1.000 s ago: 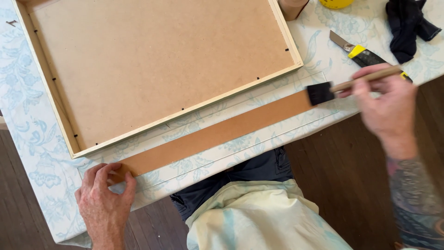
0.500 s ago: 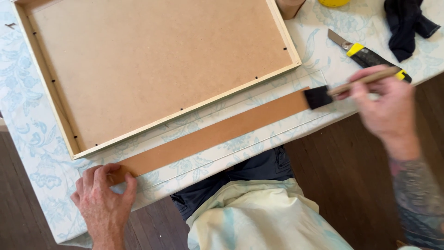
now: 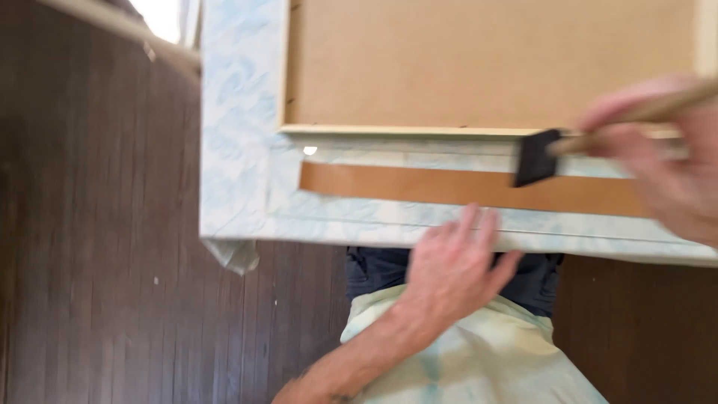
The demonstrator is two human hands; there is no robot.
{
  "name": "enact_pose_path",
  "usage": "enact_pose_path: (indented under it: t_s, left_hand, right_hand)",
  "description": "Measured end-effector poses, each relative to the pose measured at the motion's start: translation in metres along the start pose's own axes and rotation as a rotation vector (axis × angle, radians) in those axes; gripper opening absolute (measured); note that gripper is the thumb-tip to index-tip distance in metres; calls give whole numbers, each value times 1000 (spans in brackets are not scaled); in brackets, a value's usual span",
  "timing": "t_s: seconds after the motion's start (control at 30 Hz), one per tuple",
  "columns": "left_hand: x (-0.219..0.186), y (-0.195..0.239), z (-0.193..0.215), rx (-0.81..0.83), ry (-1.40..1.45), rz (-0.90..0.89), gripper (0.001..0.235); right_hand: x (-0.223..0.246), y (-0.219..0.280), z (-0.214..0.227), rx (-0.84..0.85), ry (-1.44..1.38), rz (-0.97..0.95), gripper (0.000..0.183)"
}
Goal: Applying adhesive paper tape to the back of a wooden picture frame using a utility knife and foam brush to seal it.
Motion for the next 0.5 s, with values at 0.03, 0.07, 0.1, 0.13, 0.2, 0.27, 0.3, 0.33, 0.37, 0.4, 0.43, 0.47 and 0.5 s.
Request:
enact_pose_path:
  t_s: [0.03, 0.07, 0.1, 0.13, 0.2, 0.27, 0.3, 0.33, 0.37, 0.4, 0.43, 0.47, 0.5]
  left_hand:
    - [-4, -3, -7, 27, -63, -1, 45]
    - [-8, -8, -15, 55, -126, -2, 49]
    - [-7, -10, -17, 41, -123, 20, 49]
    - [-6, -13, -17, 1, -158, 42, 55]
    - [-4, -16, -16, -46, -187, 86, 61]
    - [2, -19, -17, 17, -180, 139, 58]
    - [6, -18, -19, 14, -182, 158, 58]
    - [8, -18, -22, 5, -216, 152, 60]
    - [9, -17, -26, 0, -246, 141, 61]
    - [12, -14, -28, 1, -245, 154, 61]
    - [12, -13, -30, -10, -246, 138, 56]
    - [11, -12, -32, -21, -247, 122, 52]
    - [13, -11, -31, -21, -244, 129, 52]
  right_hand:
    - [36, -21, -34, 198, 259, 244, 25]
    - [65, -35, -72, 398, 510, 490, 22]
    - [75, -47, -94, 419, 511, 505, 22]
    - [86, -52, -126, 598, 501, 580, 23]
    - [91, -55, -170, 801, 489, 662, 26]
    - [77, -54, -201, 893, 695, 760, 21]
    - [77, -55, -209, 907, 686, 772, 21]
    - [74, -54, -217, 914, 773, 818, 25]
    - [70, -53, -224, 916, 863, 857, 31]
    - [76, -55, -232, 928, 857, 862, 31]
    - [81, -58, -239, 951, 859, 845, 33]
    - [86, -60, -245, 975, 862, 827, 34]
    - [87, -62, -253, 983, 861, 829, 34]
Point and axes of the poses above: each hand's wrist, its own y-axis away from the middle knuckle, its own z-axis out of the back of the hand, x = y × z, the point moved 7 cm from there along -y, towards the middle knuckle, and after that the axes turned 4 degrees about z, right-handed, at the moved point
